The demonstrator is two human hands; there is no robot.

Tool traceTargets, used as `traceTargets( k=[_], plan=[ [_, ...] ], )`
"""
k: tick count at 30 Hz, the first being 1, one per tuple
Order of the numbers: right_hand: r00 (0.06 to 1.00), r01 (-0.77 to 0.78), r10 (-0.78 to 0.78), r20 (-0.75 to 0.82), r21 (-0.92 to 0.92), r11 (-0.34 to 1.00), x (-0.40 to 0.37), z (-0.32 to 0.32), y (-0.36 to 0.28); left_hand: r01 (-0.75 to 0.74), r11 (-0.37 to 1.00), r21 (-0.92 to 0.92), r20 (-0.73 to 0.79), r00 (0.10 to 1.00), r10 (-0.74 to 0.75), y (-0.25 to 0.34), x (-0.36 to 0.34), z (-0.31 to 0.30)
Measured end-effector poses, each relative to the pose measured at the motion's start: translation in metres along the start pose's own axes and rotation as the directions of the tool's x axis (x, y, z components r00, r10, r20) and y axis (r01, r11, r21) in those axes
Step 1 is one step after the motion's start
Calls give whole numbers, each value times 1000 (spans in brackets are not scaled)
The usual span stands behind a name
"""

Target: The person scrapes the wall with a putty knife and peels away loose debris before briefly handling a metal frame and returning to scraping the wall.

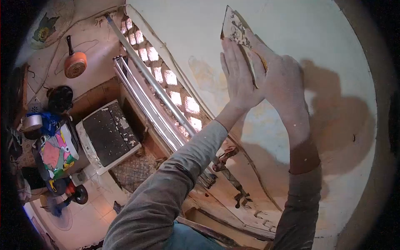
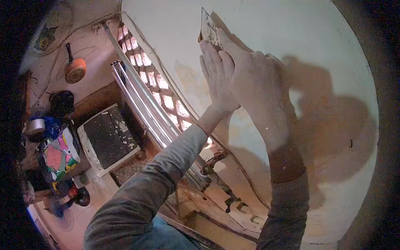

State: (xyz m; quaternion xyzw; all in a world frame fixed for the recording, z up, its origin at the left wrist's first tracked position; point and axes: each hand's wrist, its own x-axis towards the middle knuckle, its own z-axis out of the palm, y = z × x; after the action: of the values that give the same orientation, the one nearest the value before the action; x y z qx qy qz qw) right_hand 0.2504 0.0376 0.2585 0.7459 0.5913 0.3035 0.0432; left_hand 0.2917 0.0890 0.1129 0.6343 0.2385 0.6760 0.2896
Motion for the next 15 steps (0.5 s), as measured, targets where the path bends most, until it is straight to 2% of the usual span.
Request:
traceTargets(
  k=[1, 3, 4, 5, 7, 11, 12, 13, 15],
  plan=[
    [1000, 17, -17, 2, -30, 999, 2, -1, -1, -4, 1000, 5, -3, 1000, 4, -2, 1, 0],
    [999, -36, 36, 4, 10, 999, 3, -4, -3, 246, 943, -222, -113, 954, -276, -7, 3, 3],
    [996, -91, 91, 14, 45, 995, 3, -5, -4, 324, 914, -243, -159, 917, -367, -5, 6, 3],
    [996, -88, 87, 12, 41, 995, 2, -7, -6, 323, 914, -246, -163, 916, -367, -5, 8, 1],
    [988, -157, 157, 4, 77, 985, -2, -11, -13, 418, 878, -234, -103, 887, -450, -5, 13, 0],
    [975, -222, 222, 26, 18, 975, 1, -13, -26, 395, 900, -187, -150, 893, -423, -10, 12, 8],
    [977, -212, 212, 0, 25, 977, 3, -6, -25, 394, 917, -61, -129, 908, -399, -18, 10, 16],
    [976, -219, 219, 1, 27, 975, 4, 0, -25, 392, 918, -59, -123, 910, -396, -16, 8, 15],
    [973, -229, 230, -17, 40, 973, 10, 12, -29, 384, 906, 178, -82, 923, -375, -14, 11, 12]
  ],
)
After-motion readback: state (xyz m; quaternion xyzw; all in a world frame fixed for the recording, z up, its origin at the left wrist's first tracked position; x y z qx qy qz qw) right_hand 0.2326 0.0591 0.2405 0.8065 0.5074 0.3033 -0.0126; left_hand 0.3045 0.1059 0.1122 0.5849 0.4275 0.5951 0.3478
